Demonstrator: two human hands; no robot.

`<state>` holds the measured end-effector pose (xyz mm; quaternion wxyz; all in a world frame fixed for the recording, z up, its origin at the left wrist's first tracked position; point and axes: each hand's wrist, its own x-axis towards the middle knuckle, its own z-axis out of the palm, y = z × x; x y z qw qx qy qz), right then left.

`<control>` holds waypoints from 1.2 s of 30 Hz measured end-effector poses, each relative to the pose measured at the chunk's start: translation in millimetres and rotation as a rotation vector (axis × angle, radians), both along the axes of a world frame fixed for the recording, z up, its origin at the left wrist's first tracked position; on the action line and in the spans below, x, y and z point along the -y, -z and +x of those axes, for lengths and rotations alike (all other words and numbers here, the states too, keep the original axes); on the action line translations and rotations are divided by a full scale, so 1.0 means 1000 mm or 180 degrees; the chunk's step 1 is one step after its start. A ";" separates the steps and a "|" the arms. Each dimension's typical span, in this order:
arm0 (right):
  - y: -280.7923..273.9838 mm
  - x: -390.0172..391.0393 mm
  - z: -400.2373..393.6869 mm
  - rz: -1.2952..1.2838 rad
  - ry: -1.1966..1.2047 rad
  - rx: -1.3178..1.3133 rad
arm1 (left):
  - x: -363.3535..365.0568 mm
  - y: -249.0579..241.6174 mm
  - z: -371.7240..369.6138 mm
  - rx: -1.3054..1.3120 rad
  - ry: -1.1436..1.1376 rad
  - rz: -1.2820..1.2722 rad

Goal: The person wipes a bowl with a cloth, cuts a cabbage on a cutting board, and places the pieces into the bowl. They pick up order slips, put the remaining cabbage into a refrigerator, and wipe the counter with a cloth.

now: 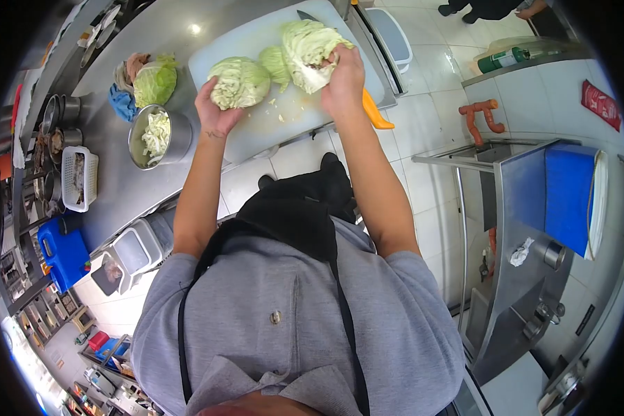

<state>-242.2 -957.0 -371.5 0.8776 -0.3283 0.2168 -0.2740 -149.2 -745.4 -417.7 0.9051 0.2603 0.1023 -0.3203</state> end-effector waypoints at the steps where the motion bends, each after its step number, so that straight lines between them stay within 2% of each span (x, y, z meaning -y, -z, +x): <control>1: -0.002 0.002 -0.002 0.0038 0.0046 -0.0033 | 0.000 0.010 0.008 -0.0011 -0.0007 -0.0006; 3: -0.005 0.005 -0.007 -0.0077 0.0073 -0.0111 | -0.001 0.029 0.020 0.0344 0.0200 0.0969; 4: -0.008 0.008 -0.008 -0.0188 0.0117 -0.0165 | 0.000 0.025 0.018 0.0343 0.0190 0.0961; 6: -0.013 0.014 -0.011 -0.0260 0.0259 -0.0193 | -0.002 0.016 0.012 0.1477 0.0116 0.3338; 7: -0.014 0.018 -0.012 -0.0328 0.0411 -0.0214 | -0.004 0.010 0.010 0.1476 0.0111 0.3337; 9: -0.010 0.031 -0.018 -0.0410 0.0431 -0.0163 | -0.009 0.000 0.007 0.2901 0.0155 0.5481; 10: -0.013 0.033 -0.019 -0.0494 0.0464 -0.0104 | -0.007 0.000 0.008 0.2897 0.0151 0.5474; 12: -0.016 0.034 -0.023 -0.0516 0.0446 -0.0105 | 0.001 0.001 0.012 0.4231 -0.0507 0.5648; 14: -0.015 0.036 -0.023 -0.0475 0.0461 -0.0212 | 0.029 -0.003 0.024 0.4736 0.0044 0.4949; 16: -0.014 0.033 -0.023 -0.0487 0.0358 -0.0229 | 0.068 -0.015 0.020 0.4655 0.0280 0.5580; 17: -0.014 0.031 -0.022 -0.0480 0.0291 -0.0233 | 0.081 -0.020 0.022 0.4604 0.0231 0.5589; 19: -0.014 0.029 -0.024 -0.0662 0.0192 -0.0358 | 0.098 -0.027 0.032 0.3878 0.1647 0.6253; 21: -0.027 0.020 -0.026 -0.0879 0.0200 -0.0527 | 0.098 -0.004 0.056 0.3868 0.1637 0.6023; 24: -0.016 0.025 -0.028 -0.0821 0.0195 -0.0568 | 0.086 0.021 0.088 0.3966 0.1552 0.5636; 26: -0.014 0.024 -0.024 -0.0799 0.0177 -0.0578 | 0.075 0.017 0.091 0.3988 0.1383 0.5467; 28: -0.015 0.021 -0.019 -0.1155 0.0152 -0.0572 | 0.061 0.011 0.093 0.3340 0.0556 0.4723; 29: -0.016 0.016 -0.012 -0.1169 0.0099 -0.0554 | 0.053 0.007 0.095 0.3304 0.0506 0.4744; 31: -0.021 0.007 -0.002 -0.1455 -0.0038 -0.0430 | 0.040 0.004 0.093 0.1564 -0.0275 0.2611; 32: -0.027 -0.001 0.004 -0.1477 -0.0077 -0.0414 | 0.031 -0.008 0.087 0.1552 -0.0321 0.2603; 34: -0.035 -0.022 0.020 -0.1650 -0.0113 -0.0284 | 0.007 -0.029 0.063 0.1180 -0.0615 0.0831; 36: -0.033 -0.042 0.028 -0.1894 -0.0271 -0.0285 | -0.006 -0.044 0.026 0.1200 -0.0677 0.0801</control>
